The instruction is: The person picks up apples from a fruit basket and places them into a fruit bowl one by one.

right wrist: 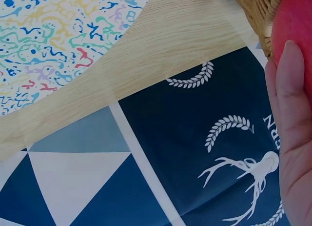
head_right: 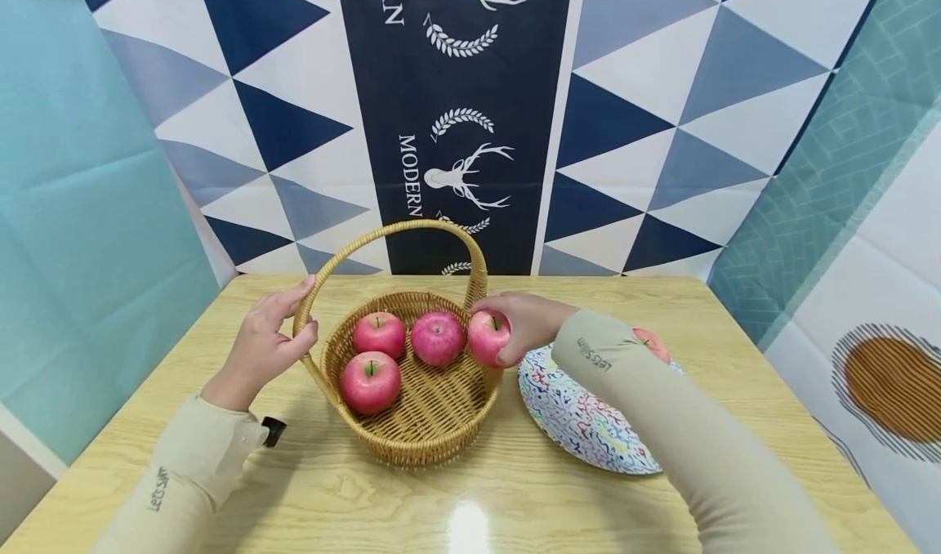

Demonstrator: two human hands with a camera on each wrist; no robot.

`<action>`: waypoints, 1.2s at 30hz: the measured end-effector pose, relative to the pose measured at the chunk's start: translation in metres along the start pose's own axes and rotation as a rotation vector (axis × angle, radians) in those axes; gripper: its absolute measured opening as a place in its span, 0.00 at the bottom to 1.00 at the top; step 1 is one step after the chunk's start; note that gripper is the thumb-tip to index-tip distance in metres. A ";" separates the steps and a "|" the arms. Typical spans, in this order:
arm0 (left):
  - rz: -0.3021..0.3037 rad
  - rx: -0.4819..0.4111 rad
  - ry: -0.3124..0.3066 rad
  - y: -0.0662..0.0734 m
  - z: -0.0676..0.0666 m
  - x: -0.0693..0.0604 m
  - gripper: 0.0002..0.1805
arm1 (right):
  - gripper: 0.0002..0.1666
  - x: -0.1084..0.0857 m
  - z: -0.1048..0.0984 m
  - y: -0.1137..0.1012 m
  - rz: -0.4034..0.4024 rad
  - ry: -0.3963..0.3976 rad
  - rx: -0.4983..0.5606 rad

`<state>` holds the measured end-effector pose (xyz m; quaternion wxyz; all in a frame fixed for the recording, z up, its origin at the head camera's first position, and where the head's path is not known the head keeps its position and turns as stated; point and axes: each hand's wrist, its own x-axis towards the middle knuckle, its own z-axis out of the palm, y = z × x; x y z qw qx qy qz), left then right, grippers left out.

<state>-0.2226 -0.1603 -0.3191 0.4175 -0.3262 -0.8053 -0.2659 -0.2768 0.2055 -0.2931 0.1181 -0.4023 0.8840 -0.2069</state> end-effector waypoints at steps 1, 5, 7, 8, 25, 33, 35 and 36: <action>0.000 0.000 -0.001 0.000 0.000 0.000 0.28 | 0.44 -0.002 0.000 0.001 0.005 0.002 0.004; -0.004 0.001 0.000 0.001 0.000 0.001 0.28 | 0.43 -0.007 -0.002 0.004 0.020 -0.002 0.022; -0.005 0.003 0.002 0.002 0.000 0.001 0.28 | 0.44 -0.008 -0.004 0.005 0.022 0.000 0.008; -0.006 0.005 0.003 0.002 0.000 0.001 0.28 | 0.43 -0.009 -0.004 0.006 0.028 -0.001 0.002; -0.084 0.004 -0.148 0.003 -0.007 0.003 0.32 | 0.45 -0.031 -0.007 0.042 0.117 0.082 -0.044; -0.082 -0.019 -0.135 0.002 -0.008 0.003 0.31 | 0.47 -0.038 -0.009 0.052 0.163 0.116 0.016; -0.084 -0.023 -0.130 0.002 -0.008 0.002 0.31 | 0.48 -0.041 -0.011 0.054 0.197 0.118 0.039; -0.087 -0.023 -0.128 0.002 -0.008 0.002 0.31 | 0.49 -0.042 -0.012 0.055 0.220 0.119 0.049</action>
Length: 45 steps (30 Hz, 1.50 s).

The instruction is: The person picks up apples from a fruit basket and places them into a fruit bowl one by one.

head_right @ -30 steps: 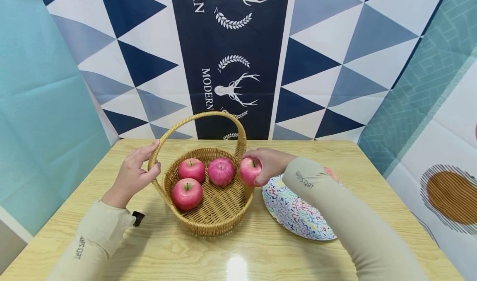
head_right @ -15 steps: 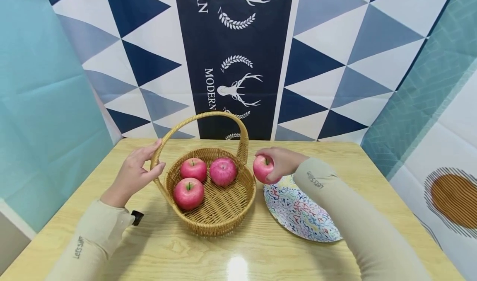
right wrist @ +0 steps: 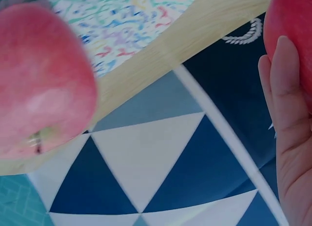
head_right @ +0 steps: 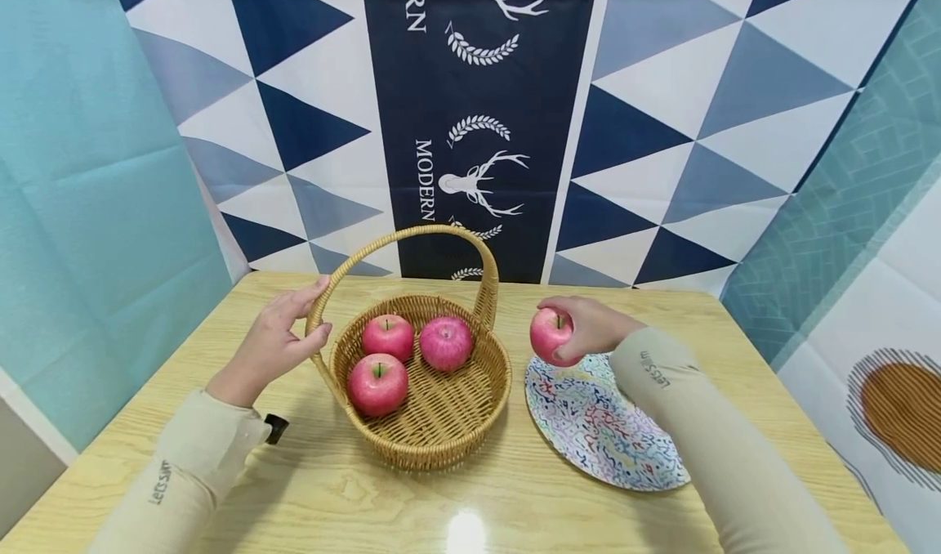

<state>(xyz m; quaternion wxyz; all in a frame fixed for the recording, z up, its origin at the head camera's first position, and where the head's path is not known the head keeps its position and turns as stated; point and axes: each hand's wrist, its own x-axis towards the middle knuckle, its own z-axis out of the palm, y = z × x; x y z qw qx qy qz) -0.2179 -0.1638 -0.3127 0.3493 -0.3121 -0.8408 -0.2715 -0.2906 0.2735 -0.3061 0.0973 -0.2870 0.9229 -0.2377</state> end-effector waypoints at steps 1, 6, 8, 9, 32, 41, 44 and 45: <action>-0.001 -0.001 -0.001 0.000 0.000 0.000 0.31 | 0.50 -0.002 -0.001 0.002 0.018 0.000 0.013; -0.009 -0.008 -0.002 0.001 0.001 -0.001 0.31 | 0.52 -0.011 -0.003 0.013 0.084 0.015 0.031; -0.019 -0.017 -0.005 0.002 0.002 -0.001 0.31 | 0.52 -0.014 -0.004 0.016 0.099 0.033 0.023; -0.025 -0.023 -0.007 0.002 0.002 0.000 0.31 | 0.52 -0.015 -0.004 0.018 0.103 0.042 0.024; -0.041 -0.064 -0.010 0.004 0.001 0.001 0.32 | 0.52 -0.005 0.018 0.036 0.210 0.262 0.041; -0.075 -0.070 -0.025 0.002 0.003 -0.002 0.32 | 0.52 0.003 0.028 0.035 0.418 0.398 0.049; -0.072 -0.067 -0.018 0.001 0.003 -0.002 0.32 | 0.53 0.004 0.029 0.036 0.434 0.392 0.049; -0.069 -0.065 -0.017 0.001 0.003 -0.002 0.32 | 0.53 0.004 0.030 0.036 0.439 0.392 0.054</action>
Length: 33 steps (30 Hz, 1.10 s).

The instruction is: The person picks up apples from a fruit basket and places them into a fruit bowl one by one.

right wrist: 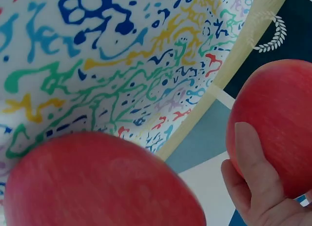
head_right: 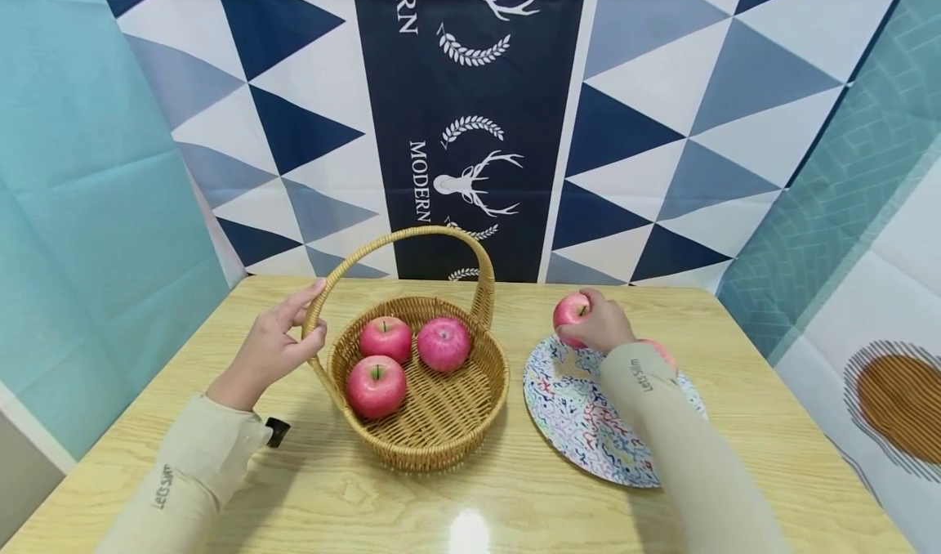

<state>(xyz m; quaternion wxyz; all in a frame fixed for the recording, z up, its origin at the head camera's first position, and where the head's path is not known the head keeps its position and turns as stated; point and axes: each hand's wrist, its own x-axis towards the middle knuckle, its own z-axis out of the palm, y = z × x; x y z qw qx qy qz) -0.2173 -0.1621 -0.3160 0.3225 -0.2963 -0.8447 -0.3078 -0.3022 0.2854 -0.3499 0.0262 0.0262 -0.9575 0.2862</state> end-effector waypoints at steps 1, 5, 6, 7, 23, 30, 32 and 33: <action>0.006 0.001 0.001 0.000 0.000 0.000 0.32 | 0.53 0.000 0.001 0.000 0.005 -0.001 0.002; 0.036 0.006 0.016 -0.001 0.000 0.001 0.32 | 0.53 0.001 0.005 0.000 0.020 0.003 0.015; 0.044 0.011 0.023 -0.001 0.000 0.002 0.32 | 0.53 0.002 0.007 0.000 0.024 0.005 0.014; 0.053 0.015 0.029 -0.002 0.001 0.002 0.32 | 0.53 0.002 0.009 0.000 0.031 0.005 0.011; 0.142 0.079 0.136 -0.006 0.007 0.001 0.29 | 0.56 -0.005 0.027 -0.003 0.171 -0.106 0.005; 0.142 0.001 0.156 -0.008 0.009 0.001 0.29 | 0.57 -0.003 0.029 -0.002 0.208 -0.144 0.009; 0.153 -0.024 0.168 -0.009 0.010 0.001 0.31 | 0.57 -0.003 0.029 -0.003 0.216 -0.154 0.004; 0.157 -0.037 0.170 -0.009 0.010 0.002 0.32 | 0.57 -0.003 0.028 -0.004 0.221 -0.159 0.001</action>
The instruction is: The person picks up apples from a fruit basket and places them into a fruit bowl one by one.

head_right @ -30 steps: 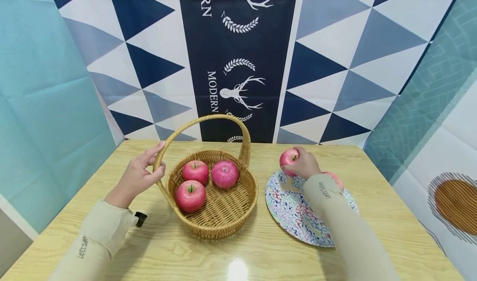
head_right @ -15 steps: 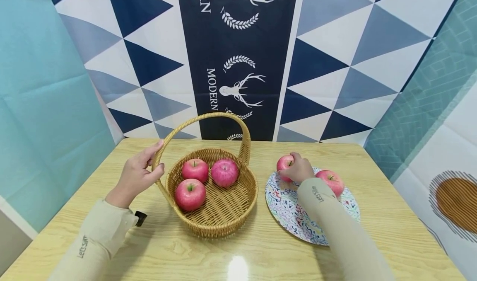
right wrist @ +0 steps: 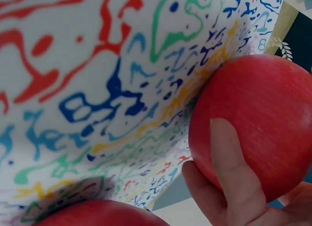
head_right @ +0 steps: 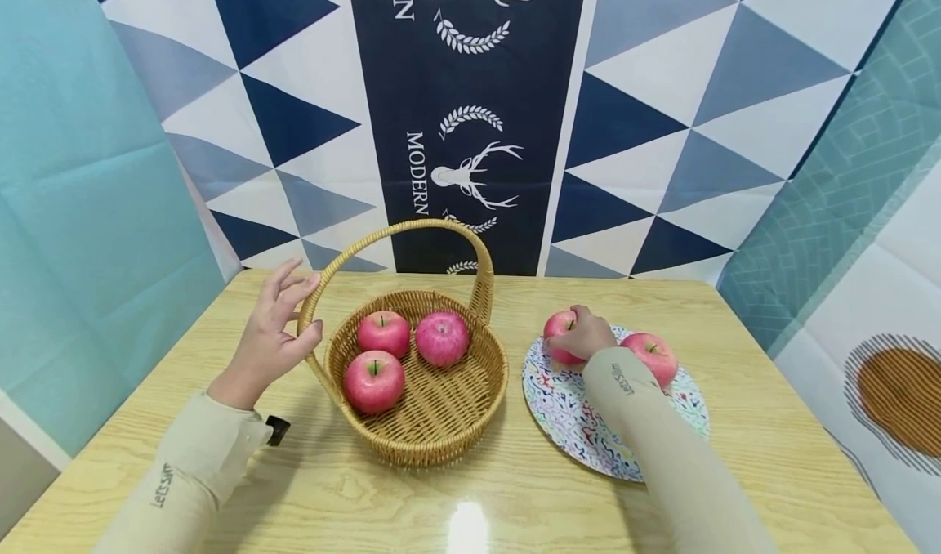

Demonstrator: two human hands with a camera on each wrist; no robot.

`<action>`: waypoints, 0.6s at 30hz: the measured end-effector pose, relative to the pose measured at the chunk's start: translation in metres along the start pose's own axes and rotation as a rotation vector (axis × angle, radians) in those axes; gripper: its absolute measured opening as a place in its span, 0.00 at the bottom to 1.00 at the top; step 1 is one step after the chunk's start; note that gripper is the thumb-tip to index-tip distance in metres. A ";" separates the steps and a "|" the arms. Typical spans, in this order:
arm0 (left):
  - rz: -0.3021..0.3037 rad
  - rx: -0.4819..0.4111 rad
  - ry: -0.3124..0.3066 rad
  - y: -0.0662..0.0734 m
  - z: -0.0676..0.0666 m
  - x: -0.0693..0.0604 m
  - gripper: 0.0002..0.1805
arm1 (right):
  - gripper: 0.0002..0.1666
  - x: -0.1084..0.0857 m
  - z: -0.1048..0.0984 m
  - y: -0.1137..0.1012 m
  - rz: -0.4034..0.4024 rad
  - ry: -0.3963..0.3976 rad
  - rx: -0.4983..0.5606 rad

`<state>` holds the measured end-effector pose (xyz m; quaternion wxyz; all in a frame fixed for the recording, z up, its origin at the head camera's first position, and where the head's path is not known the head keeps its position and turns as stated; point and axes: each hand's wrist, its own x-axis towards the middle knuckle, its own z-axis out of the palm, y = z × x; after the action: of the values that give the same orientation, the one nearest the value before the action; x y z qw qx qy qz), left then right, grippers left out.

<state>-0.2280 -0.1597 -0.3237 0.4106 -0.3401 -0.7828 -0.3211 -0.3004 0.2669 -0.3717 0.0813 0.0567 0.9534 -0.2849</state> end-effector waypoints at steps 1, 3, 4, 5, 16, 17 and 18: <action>-0.002 -0.018 0.000 0.000 0.000 0.000 0.33 | 0.57 0.000 0.000 -0.001 0.000 -0.001 -0.010; -0.018 -0.046 -0.007 0.001 -0.001 0.000 0.35 | 0.56 -0.001 -0.001 -0.003 -0.001 -0.001 -0.031; -0.026 -0.056 -0.012 0.002 -0.001 0.001 0.35 | 0.56 -0.001 -0.001 -0.003 -0.004 0.003 -0.042; -0.036 -0.067 -0.018 0.003 -0.001 0.001 0.34 | 0.55 -0.002 -0.002 -0.003 -0.004 0.005 -0.051; -0.022 -0.001 0.016 0.001 0.002 0.000 0.30 | 0.54 -0.009 -0.010 -0.009 0.019 -0.030 -0.124; -0.016 0.000 0.020 0.000 0.003 0.000 0.30 | 0.54 -0.010 -0.011 -0.010 0.013 -0.021 -0.130; -0.010 0.000 0.022 0.000 0.003 0.000 0.29 | 0.53 -0.011 -0.012 -0.010 -0.001 -0.005 -0.134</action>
<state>-0.2291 -0.1571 -0.3246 0.4176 -0.3325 -0.7798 -0.3270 -0.2922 0.2641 -0.3542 0.0871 0.0499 0.9702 -0.2207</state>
